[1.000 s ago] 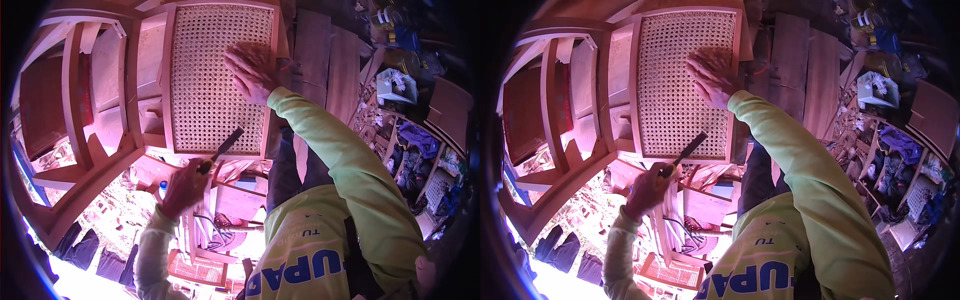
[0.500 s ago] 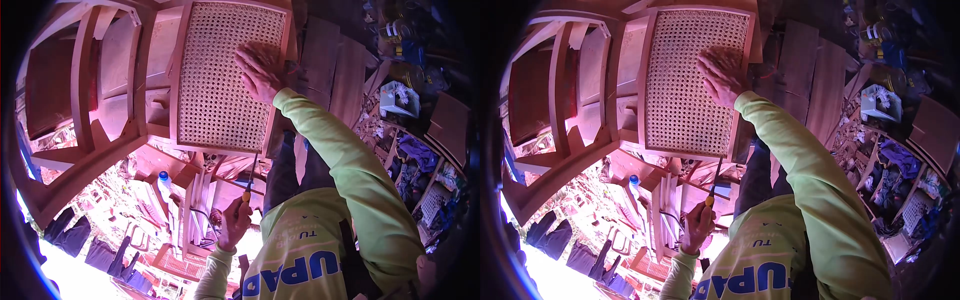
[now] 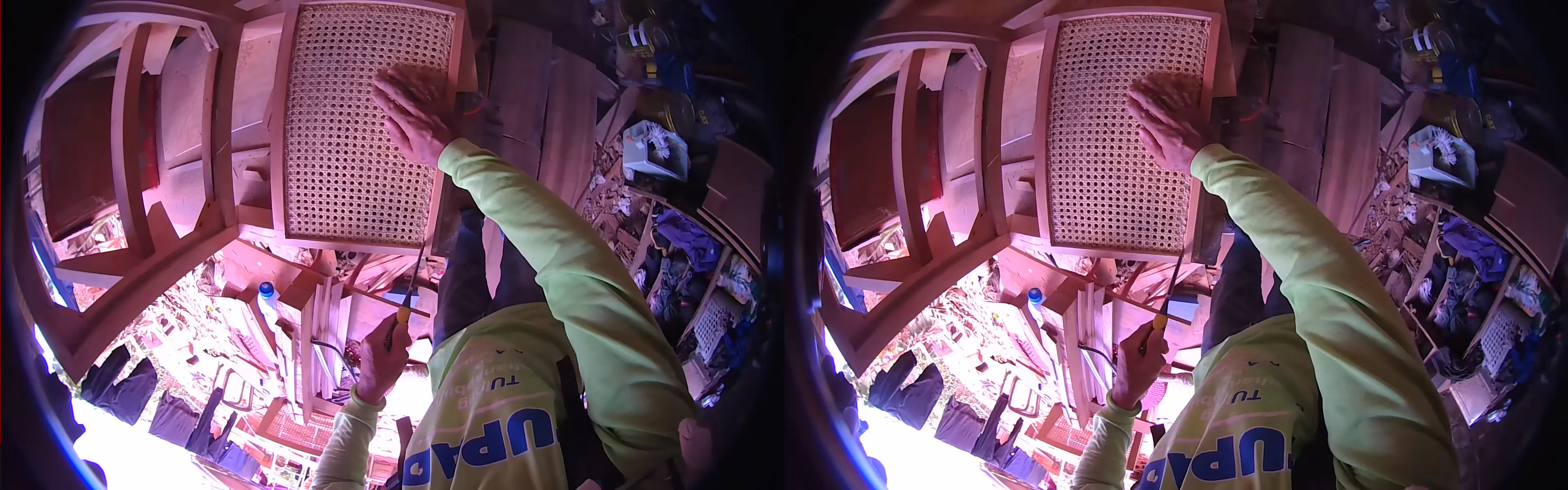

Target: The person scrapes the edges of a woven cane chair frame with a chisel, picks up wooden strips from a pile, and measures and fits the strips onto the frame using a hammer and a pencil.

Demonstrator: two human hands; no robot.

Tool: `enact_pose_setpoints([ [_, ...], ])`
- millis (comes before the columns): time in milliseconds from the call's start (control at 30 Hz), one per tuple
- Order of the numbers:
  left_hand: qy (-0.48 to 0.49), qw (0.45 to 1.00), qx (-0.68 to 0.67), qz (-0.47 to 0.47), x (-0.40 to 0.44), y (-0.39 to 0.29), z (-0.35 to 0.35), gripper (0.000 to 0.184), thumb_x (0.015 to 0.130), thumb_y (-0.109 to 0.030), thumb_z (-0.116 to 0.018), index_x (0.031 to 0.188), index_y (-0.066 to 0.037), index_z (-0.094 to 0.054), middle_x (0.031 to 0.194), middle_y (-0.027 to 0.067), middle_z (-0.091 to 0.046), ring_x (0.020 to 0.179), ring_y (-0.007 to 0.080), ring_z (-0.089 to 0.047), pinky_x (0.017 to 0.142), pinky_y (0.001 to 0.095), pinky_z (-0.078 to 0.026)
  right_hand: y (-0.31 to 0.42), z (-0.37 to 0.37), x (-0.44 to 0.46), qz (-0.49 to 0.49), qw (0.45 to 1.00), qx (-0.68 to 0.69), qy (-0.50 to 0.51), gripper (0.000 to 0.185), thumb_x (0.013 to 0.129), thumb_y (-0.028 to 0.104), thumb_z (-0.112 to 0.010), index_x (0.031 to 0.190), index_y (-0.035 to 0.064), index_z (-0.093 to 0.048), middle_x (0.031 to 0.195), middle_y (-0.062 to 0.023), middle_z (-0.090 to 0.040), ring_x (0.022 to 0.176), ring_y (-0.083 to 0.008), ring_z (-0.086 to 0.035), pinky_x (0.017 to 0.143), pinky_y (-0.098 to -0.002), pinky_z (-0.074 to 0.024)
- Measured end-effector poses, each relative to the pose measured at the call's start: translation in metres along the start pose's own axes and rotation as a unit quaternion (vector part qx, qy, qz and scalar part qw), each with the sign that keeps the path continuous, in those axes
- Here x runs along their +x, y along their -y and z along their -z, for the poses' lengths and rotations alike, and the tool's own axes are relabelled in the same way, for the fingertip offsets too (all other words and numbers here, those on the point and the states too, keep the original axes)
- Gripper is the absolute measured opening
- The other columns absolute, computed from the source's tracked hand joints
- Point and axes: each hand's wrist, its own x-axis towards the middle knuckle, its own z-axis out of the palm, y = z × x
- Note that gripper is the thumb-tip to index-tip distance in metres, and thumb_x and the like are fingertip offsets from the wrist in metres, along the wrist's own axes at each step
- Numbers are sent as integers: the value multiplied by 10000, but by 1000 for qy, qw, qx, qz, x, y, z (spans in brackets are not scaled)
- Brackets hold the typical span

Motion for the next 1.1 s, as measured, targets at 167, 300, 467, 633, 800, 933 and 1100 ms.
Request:
enact_pose_setpoints([
  [167,-39,997,57,-32,-5,-19,-21,219,1147,-161,-601,1130,35,-697,752,60,-662,599,127,-582,547,335,-463,3,-1,0,-6,1000,-24,-5,615,1083,276,-597,1651,55,-516,1768,-135,-422,1671,-353,-346,1385,-583,-225],
  [300,-24,992,-113,54,-11,-22,-22,250,1173,-202,-570,1107,20,-665,740,7,-610,544,63,-521,470,277,-394,1,-5,0,0,999,-25,-21,614,1084,290,-591,1646,53,-517,1767,-138,-422,1665,-351,-354,1382,-580,-232],
  [467,-9,986,-156,50,-13,2,-21,293,1192,-217,-542,1293,36,-650,769,-3,-614,545,28,-472,467,243,-367,2,4,1,0,1000,-7,12,615,1080,262,-597,1647,39,-507,1769,-152,-408,1669,-359,-340,1388,-568,-224],
  [633,-35,995,-88,-16,-11,8,-27,333,1184,-199,-549,1400,39,-640,780,-2,-626,566,16,-486,498,236,-384,2,2,1,9,1000,-20,-1,622,1083,255,-591,1655,27,-497,1771,-165,-402,1674,-365,-332,1385,-565,-230],
  [800,-23,998,-49,-23,-2,5,-24,324,1183,-197,-545,1378,36,-657,773,2,-632,588,20,-509,512,245,-399,2,4,1,0,1000,-18,11,628,1084,257,-593,1661,30,-492,1773,-168,-398,1676,-368,-328,1385,-563,-231],
  [933,-31,999,-16,-39,-2,-1,-24,308,1179,-192,-545,1333,39,-679,762,0,-637,609,46,-534,534,268,-422,1,-1,-1,5,1000,-14,-5,623,1086,264,-591,1660,42,-499,1773,-158,-404,1676,-365,-328,1383,-563,-233],
  [1100,-27,998,41,-48,4,-13,-21,271,1162,-162,-579,1337,18,-680,739,67,-657,611,124,-595,561,343,-469,0,1,1,1,1000,-21,-3,625,1080,270,-594,1659,53,-503,1767,-151,-417,1675,-360,-333,1385,-595,-210],
])
